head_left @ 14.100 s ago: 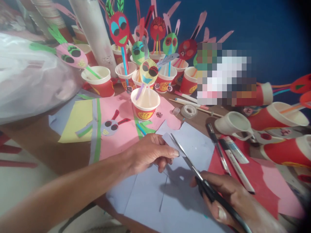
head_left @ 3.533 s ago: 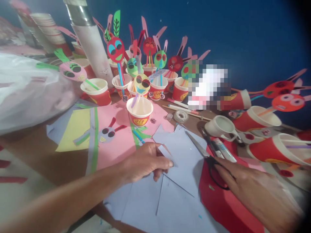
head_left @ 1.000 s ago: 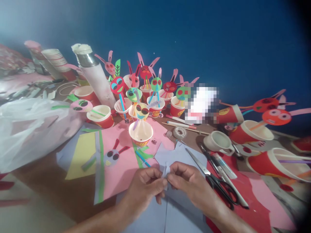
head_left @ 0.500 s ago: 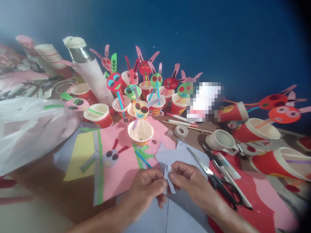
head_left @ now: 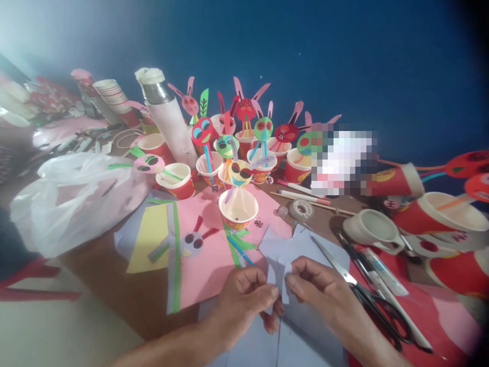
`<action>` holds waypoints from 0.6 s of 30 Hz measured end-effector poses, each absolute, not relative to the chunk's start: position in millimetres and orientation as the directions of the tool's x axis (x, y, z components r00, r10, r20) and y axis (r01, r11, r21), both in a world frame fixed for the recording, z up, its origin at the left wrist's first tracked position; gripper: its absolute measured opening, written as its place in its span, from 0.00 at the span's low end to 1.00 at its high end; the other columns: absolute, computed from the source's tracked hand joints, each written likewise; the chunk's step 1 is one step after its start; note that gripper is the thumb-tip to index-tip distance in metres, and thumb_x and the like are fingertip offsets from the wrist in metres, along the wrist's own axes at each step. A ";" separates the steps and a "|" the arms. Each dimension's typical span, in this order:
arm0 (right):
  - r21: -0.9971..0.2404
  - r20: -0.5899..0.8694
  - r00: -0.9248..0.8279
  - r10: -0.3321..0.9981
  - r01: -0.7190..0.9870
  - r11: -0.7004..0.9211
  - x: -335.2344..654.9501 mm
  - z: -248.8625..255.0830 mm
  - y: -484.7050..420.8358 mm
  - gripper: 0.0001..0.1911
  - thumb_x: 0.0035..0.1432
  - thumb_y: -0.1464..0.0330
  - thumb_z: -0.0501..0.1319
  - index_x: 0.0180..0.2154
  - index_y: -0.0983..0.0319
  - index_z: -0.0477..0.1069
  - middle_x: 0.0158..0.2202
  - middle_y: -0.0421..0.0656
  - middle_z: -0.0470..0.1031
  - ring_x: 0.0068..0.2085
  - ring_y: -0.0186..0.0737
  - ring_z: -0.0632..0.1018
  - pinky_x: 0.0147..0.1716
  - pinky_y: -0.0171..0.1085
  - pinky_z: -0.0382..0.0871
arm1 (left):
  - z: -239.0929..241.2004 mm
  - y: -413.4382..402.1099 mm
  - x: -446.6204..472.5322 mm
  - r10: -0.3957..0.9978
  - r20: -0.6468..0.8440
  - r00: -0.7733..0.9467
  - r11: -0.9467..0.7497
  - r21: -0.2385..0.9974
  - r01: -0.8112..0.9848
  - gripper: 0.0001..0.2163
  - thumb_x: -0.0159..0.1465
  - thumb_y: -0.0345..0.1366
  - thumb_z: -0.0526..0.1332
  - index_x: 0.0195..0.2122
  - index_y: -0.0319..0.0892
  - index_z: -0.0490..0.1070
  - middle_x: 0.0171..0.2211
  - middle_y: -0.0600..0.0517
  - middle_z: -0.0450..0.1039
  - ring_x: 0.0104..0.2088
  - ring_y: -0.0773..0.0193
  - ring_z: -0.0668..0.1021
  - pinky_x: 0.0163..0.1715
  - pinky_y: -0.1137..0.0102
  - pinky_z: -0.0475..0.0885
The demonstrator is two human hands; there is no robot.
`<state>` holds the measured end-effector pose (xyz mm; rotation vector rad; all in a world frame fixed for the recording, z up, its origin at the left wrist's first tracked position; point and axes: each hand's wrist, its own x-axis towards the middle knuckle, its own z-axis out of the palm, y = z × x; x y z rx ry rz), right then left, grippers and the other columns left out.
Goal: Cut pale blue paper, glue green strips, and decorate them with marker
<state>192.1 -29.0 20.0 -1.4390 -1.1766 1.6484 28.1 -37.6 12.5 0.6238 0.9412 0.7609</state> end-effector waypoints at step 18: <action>-0.903 -0.359 -0.315 0.879 0.357 -0.240 177.2 21.1 -43.9 0.10 0.56 0.66 0.56 0.24 0.60 0.67 0.19 0.35 0.68 0.24 0.32 0.67 0.27 0.32 0.62 | 0.6 -53.9 15.3 0.761 -0.414 0.499 0.629 0.657 -0.415 0.11 0.57 0.40 0.59 0.35 0.39 0.67 0.20 0.55 0.68 0.19 0.67 0.74 0.15 0.76 0.69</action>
